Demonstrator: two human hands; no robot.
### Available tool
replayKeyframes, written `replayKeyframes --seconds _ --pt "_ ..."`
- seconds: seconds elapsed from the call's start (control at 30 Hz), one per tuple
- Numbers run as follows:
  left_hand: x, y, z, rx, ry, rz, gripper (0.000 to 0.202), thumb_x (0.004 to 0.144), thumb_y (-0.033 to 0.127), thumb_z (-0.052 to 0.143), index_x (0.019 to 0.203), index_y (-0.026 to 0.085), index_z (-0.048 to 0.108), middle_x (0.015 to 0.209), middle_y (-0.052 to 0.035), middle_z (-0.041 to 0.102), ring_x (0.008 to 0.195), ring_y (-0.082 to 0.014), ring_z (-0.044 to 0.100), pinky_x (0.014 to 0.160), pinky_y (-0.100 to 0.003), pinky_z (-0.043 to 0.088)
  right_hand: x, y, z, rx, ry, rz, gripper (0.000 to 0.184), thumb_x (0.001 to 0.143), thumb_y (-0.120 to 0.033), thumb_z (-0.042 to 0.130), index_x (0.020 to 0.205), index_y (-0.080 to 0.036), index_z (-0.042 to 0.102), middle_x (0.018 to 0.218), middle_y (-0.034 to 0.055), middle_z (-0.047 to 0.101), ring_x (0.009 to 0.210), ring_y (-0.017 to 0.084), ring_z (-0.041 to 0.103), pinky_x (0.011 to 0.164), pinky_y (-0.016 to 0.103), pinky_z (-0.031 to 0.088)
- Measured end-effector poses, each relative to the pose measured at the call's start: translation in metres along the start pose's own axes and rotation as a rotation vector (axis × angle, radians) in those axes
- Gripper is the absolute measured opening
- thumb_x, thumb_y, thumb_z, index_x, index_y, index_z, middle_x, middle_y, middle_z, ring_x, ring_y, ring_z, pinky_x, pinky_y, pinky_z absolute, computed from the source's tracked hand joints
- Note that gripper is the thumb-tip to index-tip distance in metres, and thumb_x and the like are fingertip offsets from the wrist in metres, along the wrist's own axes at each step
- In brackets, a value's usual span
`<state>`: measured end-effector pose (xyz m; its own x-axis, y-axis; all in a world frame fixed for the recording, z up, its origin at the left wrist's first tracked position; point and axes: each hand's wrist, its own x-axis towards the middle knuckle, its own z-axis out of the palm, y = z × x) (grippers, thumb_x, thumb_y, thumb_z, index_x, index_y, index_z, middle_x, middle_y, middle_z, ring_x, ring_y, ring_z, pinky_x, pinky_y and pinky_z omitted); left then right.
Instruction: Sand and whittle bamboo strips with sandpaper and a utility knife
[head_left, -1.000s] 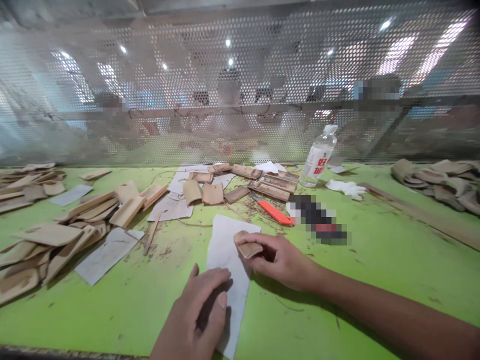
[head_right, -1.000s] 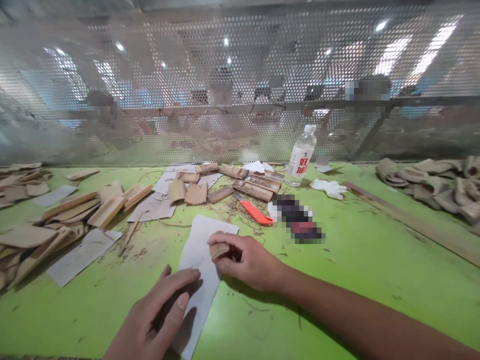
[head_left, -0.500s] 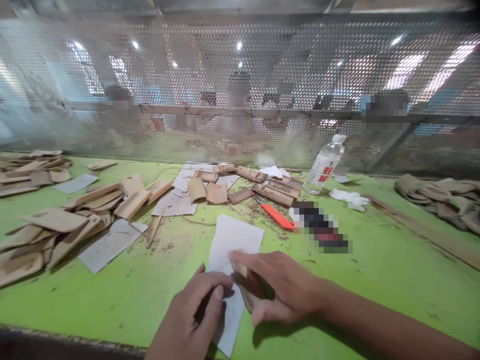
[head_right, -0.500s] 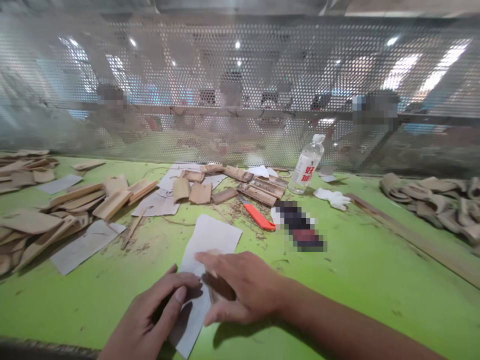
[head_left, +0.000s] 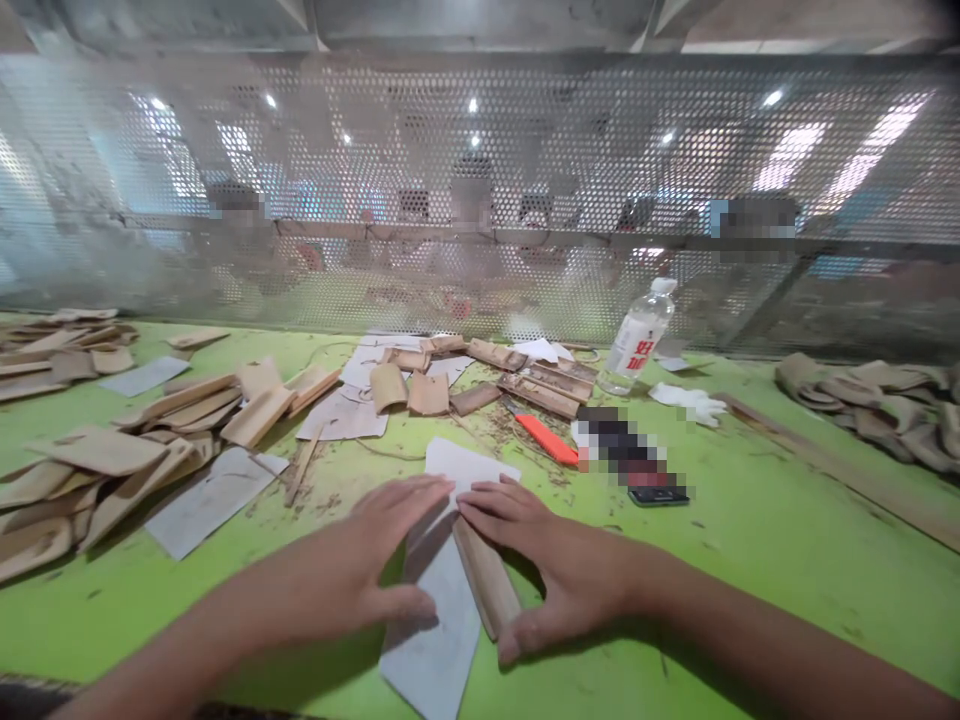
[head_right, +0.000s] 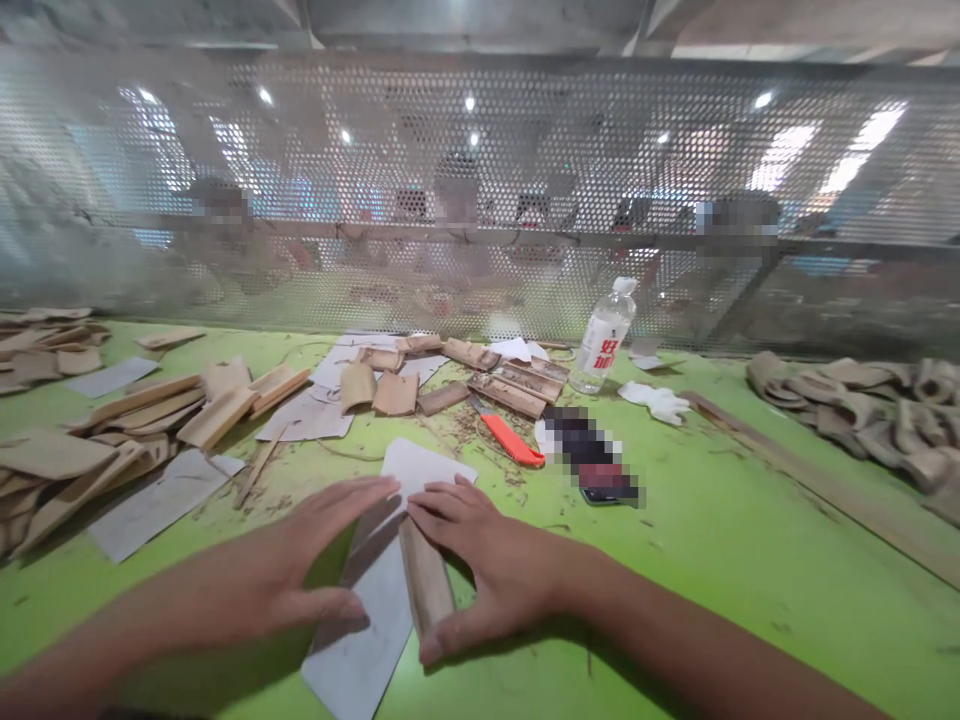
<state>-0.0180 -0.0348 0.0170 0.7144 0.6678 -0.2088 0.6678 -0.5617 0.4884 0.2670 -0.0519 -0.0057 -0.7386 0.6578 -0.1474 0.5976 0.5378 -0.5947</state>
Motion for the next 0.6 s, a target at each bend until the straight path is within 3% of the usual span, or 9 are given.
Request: replayKeyframes --seconds 0.07,0.17,0.27,0.4,0.6 --pt "0.024 -0.012 -0.019 0.046 -0.178 0.063 0.115 0.082 0.069 0.072 0.167 0.02 0.012 0.171 -0.0141 0.007 0.157 -0.0363 0.013 0.124 -0.051 0.024 -0.002 -0.005 0.001 0.002 -0.007 -0.031 0.118 0.075 -0.069 0.077 0.163 -0.008 0.026 0.168 0.0233 0.025 0.156 0.04 0.016 0.125 0.06 0.01" --pt "0.052 -0.027 -0.029 0.101 -0.315 0.149 0.123 0.079 0.074 0.071 0.166 0.016 0.007 0.17 -0.0162 0.0 0.157 -0.0358 0.001 0.125 -0.055 0.009 -0.002 -0.008 0.006 -0.009 0.042 -0.116 0.105 0.079 -0.065 0.075 0.162 -0.014 0.034 0.162 0.0199 0.039 0.152 0.037 0.028 0.126 0.055 0.013" --pt "0.06 -0.035 -0.024 0.081 -0.323 0.152 0.124 0.077 0.079 0.069 0.166 0.018 0.008 0.17 -0.0138 0.003 0.157 -0.033 0.001 0.126 -0.052 0.005 0.004 -0.002 0.009 -0.079 0.1 -0.1 0.098 0.082 -0.066 0.072 0.159 -0.015 0.039 0.158 0.0196 0.043 0.148 0.036 0.032 0.125 0.055 0.015" --pt "0.053 -0.039 -0.016 0.079 -0.289 0.118 0.126 0.079 0.085 0.062 0.166 0.016 0.003 0.17 -0.0132 0.001 0.158 -0.0311 0.0 0.126 -0.05 0.001 0.015 0.006 0.011 -0.169 0.204 0.036 0.095 0.086 -0.067 0.066 0.156 -0.007 0.044 0.154 0.0261 0.044 0.144 0.042 0.032 0.121 0.064 0.022" --pt "0.05 -0.045 -0.01 0.08 -0.251 0.139 0.121 0.082 0.085 0.058 0.166 0.018 0.003 0.169 -0.0125 0.0 0.157 -0.0327 -0.001 0.126 -0.052 0.0 0.019 -0.005 0.02 -0.135 0.146 -0.057 0.095 0.082 -0.066 0.071 0.153 -0.007 0.048 0.148 0.0252 0.049 0.141 0.041 0.036 0.12 0.061 0.025"
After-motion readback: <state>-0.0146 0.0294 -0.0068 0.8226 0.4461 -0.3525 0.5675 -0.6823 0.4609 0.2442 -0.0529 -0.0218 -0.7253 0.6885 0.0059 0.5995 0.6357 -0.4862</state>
